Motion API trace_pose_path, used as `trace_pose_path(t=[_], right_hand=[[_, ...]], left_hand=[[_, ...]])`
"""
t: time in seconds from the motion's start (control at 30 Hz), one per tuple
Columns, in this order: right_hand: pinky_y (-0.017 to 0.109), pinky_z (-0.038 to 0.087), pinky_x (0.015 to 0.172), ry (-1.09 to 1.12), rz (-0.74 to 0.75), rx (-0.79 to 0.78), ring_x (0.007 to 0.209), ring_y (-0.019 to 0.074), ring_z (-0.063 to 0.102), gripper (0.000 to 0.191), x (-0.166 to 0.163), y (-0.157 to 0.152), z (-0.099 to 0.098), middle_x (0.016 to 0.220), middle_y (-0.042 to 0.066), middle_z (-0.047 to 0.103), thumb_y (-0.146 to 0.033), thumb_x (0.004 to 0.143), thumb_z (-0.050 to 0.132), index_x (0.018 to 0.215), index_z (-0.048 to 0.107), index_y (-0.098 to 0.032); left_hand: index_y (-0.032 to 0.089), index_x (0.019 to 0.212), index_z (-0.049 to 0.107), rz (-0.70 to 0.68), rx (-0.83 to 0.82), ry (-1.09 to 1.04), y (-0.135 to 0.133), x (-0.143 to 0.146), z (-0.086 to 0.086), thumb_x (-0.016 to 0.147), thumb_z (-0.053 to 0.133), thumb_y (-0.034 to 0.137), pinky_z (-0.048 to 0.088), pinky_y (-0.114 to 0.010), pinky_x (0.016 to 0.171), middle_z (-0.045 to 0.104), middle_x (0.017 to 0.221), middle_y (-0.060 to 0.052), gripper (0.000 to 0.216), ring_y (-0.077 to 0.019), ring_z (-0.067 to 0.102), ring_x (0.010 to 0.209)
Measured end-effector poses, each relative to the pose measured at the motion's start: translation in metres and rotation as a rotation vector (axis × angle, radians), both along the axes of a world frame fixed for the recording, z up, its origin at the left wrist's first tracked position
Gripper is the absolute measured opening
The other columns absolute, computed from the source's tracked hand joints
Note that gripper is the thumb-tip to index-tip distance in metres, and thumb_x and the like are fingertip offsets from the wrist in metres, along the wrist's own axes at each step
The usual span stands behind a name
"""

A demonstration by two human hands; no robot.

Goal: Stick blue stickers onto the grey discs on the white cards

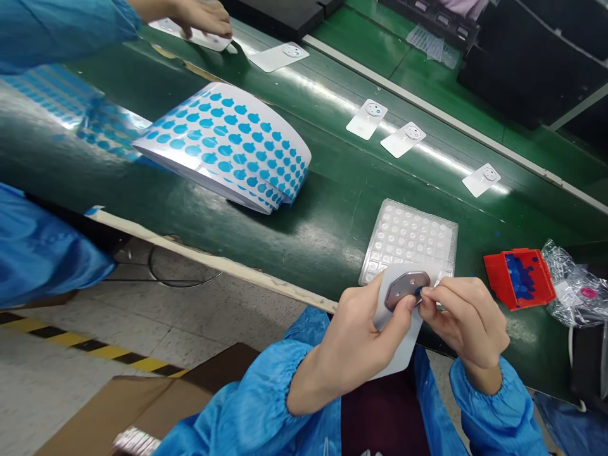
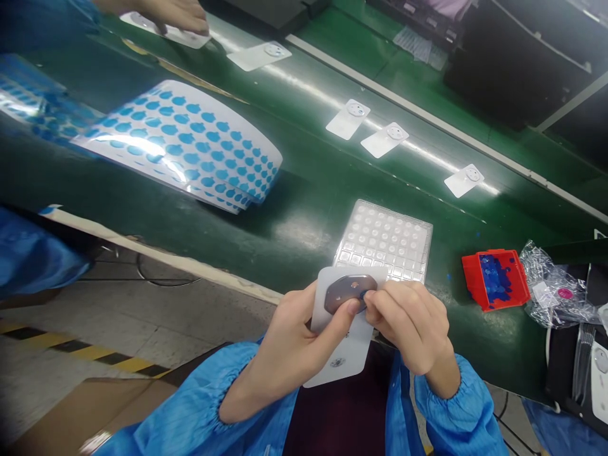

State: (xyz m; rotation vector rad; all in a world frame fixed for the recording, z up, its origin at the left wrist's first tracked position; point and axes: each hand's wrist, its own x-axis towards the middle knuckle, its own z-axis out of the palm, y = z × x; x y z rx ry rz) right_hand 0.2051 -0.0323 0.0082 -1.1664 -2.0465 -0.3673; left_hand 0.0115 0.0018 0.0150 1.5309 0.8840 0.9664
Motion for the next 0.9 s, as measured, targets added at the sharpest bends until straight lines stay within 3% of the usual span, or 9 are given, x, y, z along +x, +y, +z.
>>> trace_pose_path(t=[0.3, 0.57, 0.9], right_hand=[[0.033, 0.055, 0.063, 0.07, -0.023, -0.035, 0.071, 0.0174, 0.068, 0.019, -0.009, 0.007, 0.005, 0.081, 0.002, 0.073, -0.005, 0.095, 0.072, 0.099, 0.069, -0.022], [0.032, 0.051, 0.06, 0.151, 0.001, -0.01, 0.069, 0.0163, 0.064, 0.014, -0.013, 0.012, 0.005, 0.078, 0.003, 0.071, -0.005, 0.098, 0.07, 0.095, 0.068, -0.019], [0.032, 0.052, 0.06, 0.158, 0.036, -0.048, 0.07, 0.017, 0.064, 0.017, -0.01, 0.012, 0.009, 0.081, 0.005, 0.071, -0.001, 0.095, 0.069, 0.098, 0.067, -0.018]], left_hand=[[0.019, 0.09, 0.067, -0.001, -0.043, 0.005, 0.0, 0.002, 0.001, 0.102, 0.06, 0.024, 0.049, -0.023, 0.051, 0.069, 0.068, 0.003, 0.015, -0.0114, 0.063, 0.054], [0.018, 0.097, 0.073, 0.012, -0.106, -0.016, 0.002, 0.005, 0.001, 0.099, 0.064, 0.021, 0.045, -0.018, 0.048, 0.063, 0.064, 0.007, 0.01, -0.0078, 0.057, 0.05], [0.018, 0.105, 0.079, 0.027, -0.068, -0.033, 0.001, 0.007, -0.004, 0.097, 0.069, 0.02, 0.049, -0.018, 0.054, 0.069, 0.07, 0.006, 0.013, -0.0088, 0.061, 0.056]])
